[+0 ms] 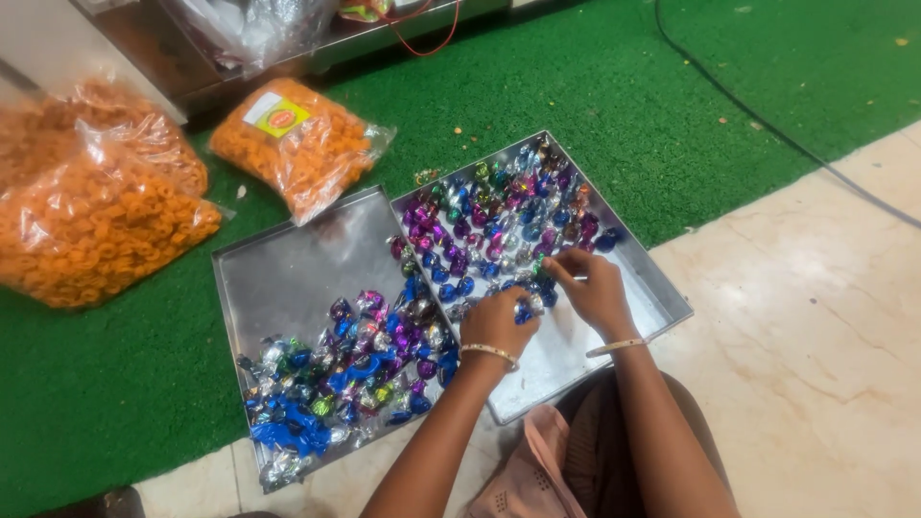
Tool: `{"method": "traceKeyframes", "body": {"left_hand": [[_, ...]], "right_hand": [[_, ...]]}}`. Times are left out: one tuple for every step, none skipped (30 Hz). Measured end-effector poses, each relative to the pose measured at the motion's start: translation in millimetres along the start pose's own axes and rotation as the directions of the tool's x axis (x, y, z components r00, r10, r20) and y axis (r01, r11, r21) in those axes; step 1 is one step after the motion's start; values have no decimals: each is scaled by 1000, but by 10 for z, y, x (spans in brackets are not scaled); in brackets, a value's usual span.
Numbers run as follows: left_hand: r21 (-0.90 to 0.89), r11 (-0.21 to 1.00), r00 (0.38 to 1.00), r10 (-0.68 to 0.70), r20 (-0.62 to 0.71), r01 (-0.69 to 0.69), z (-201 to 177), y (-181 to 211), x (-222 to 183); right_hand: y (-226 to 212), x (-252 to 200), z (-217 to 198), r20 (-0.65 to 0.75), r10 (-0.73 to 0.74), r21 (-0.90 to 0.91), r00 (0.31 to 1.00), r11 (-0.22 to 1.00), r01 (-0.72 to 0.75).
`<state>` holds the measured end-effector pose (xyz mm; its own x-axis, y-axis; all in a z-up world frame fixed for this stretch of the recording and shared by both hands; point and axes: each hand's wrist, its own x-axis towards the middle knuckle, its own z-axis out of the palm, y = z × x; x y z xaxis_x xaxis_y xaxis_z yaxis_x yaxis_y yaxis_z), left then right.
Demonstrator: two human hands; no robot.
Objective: Sorting and arranging wrapped candies in a metal tray.
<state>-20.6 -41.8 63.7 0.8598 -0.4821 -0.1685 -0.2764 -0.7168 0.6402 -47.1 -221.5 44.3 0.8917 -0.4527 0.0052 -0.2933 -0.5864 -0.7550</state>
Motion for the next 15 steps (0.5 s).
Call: {"method": "traceKeyframes", "body": {"left_hand": [[5,1000,1000,0,2,0,-46,47,17],[-21,1000,1000,-21,10,21,-92,101,41],[-46,998,999,-41,18,42,-137,155,64],[-45,998,999,-38,18,39,-206,253,84],[-65,994,994,-89,65,93,-274,349,103],[-82,985,984,-139,113,148,-344,444,120],[-83,986,984,-137,113,147,-310,450,209],[-99,992,995,-70,66,76,-273,451,287],[-113,994,1000,-2,18,4,-236,451,364],[-112,994,1000,-1,19,3,-209,477,424],[-135,990,1000,28,1,-28,-181,501,484],[-158,986,998,54,-16,-56,-145,518,527],[-158,986,999,52,-12,-53,-155,569,547],[-171,982,996,67,-63,-77,-162,623,565],[-182,978,990,81,-113,-101,-168,676,584]], "right_hand": [[-3,-11,-6,0,2,5,1000,1000,-2],[-5,-17,-20,25,-52,60,998,997,50],[-8,-24,-33,46,-108,116,993,988,102],[-57,-39,-75,44,-107,115,993,988,102],[-108,-56,-116,93,-122,192,988,976,102],[-160,-72,-155,142,-141,267,980,959,99],[-97,-29,-140,141,-141,266,980,959,100],[-34,2,-121,145,-152,354,978,931,92],[31,33,-101,148,-164,440,975,894,84],[65,70,-116,147,-163,440,976,894,83],[100,106,-129,86,-180,477,980,871,118],[139,123,-135,27,-193,510,981,846,152],[210,167,-126,29,-190,511,981,847,149],[284,206,-119,-53,-187,506,981,842,188],[359,244,-113,-134,-184,497,974,838,227]]}}
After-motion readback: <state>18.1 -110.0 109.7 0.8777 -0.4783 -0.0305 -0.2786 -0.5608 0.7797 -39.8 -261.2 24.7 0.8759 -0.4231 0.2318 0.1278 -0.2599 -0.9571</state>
